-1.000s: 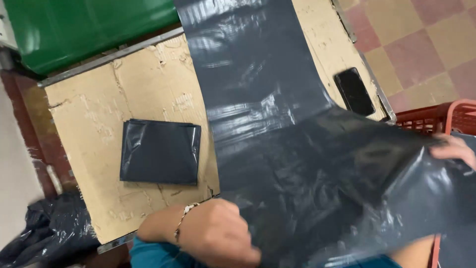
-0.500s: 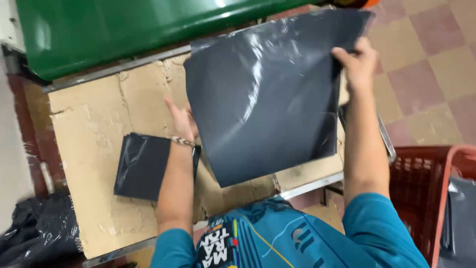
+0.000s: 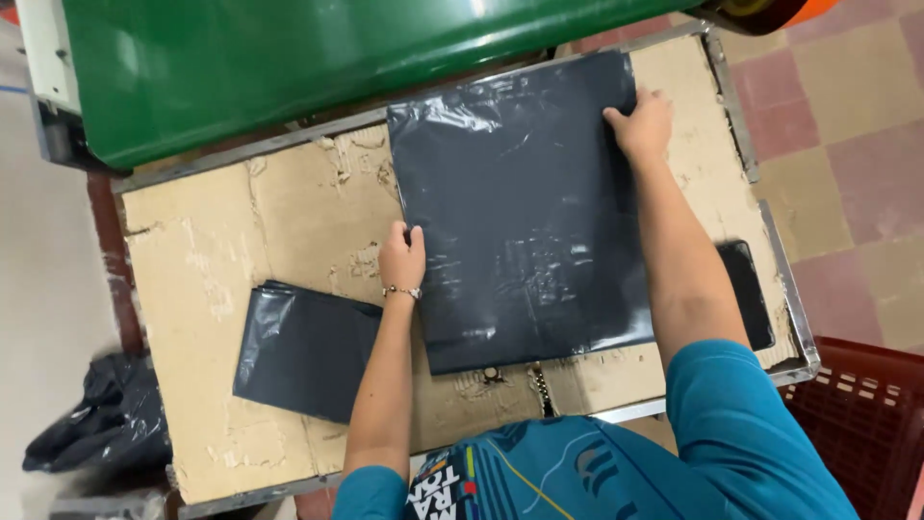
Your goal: Folding plastic bags and placing them into a basket
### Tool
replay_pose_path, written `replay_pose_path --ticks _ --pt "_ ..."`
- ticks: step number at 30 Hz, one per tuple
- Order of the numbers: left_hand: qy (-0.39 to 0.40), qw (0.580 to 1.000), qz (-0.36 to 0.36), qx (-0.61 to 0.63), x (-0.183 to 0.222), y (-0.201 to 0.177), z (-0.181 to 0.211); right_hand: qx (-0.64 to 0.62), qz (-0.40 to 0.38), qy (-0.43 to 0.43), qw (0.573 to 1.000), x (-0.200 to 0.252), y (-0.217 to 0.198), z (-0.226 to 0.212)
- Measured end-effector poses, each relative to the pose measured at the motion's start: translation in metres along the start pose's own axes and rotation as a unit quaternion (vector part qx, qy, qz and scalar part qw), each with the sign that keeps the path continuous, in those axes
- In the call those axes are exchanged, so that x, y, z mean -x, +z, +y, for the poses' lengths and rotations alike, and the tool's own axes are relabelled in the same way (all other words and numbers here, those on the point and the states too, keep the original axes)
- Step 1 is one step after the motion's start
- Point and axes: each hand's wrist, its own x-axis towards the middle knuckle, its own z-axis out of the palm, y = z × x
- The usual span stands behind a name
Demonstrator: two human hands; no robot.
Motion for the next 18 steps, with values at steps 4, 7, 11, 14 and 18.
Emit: replay_pose_path --ticks 4,7,11,14,18 --pt "-0.023 0.999 -0.012 -0.027 -0.007 -0.005 0.012 -0.012 -0.049 0.062 0.997 -0.006 -0.018 -0.030" --pt "-0.034 0.995 -0.017 -0.090 -0.001 -0.014 0.034 -0.031 -0.089 0.124 0.988 -0.012 -0.021 -0.039" --pt "0.114 0.921 0.158 -0.338 0.022 -0.006 0.054 -0.016 -0.192 0.200 0.961 -0.024 -0.027 -0.047" --pt "0.371 0.899 0.172 -0.156 0.044 0.006 0.085 0.036 -0.157 0.178 0.971 -0.032 -0.021 -0.047" --pt "0.472 0.874 0.068 -0.095 0.080 0.027 0.110 0.006 -0.189 0.255 0.948 -0.036 -0.037 -0.061"
